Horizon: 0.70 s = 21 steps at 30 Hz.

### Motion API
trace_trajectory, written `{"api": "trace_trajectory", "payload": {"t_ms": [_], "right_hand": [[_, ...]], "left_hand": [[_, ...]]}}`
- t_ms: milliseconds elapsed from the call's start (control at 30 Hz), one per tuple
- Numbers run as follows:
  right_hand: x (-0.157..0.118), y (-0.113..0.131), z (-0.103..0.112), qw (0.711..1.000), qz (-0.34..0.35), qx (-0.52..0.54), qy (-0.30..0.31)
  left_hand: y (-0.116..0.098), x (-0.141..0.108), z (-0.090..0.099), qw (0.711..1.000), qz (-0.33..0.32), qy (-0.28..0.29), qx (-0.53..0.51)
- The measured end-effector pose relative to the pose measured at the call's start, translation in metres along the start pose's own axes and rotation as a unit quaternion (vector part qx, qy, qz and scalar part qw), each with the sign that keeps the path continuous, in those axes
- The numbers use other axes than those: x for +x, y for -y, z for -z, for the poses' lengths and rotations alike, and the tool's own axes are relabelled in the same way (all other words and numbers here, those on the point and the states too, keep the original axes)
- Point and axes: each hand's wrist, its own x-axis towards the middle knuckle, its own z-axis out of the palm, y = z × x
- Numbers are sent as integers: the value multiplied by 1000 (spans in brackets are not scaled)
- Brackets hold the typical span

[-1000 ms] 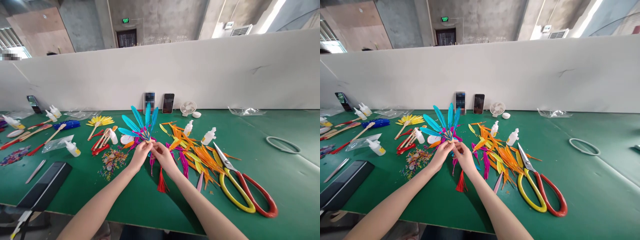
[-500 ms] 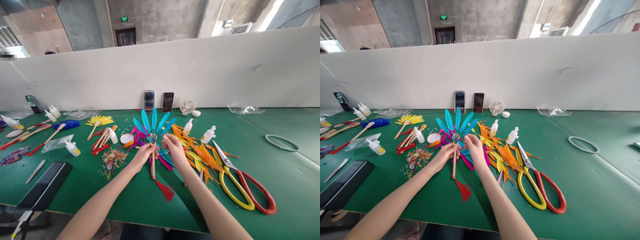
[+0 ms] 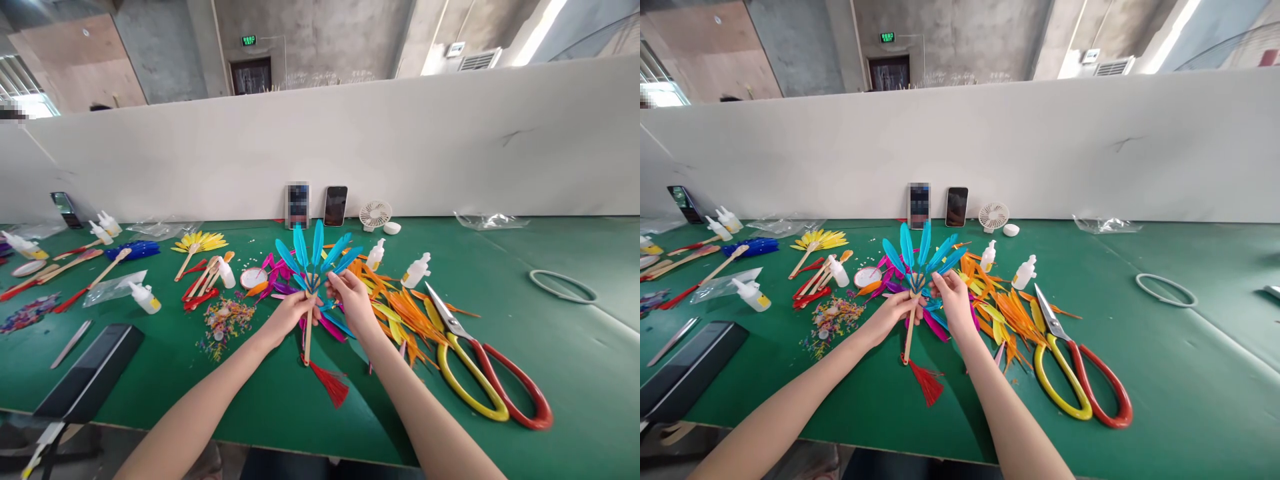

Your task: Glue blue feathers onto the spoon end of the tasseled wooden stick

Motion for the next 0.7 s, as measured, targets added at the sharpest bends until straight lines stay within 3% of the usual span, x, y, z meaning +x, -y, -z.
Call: {"api": "trace_trajectory", "payload": {"t_ms": [700], "right_hand": [[0,1,-1,1000,-4,10,14]], "left_hand": [[-2,-1,-1,1000,5,3,-2]]}}
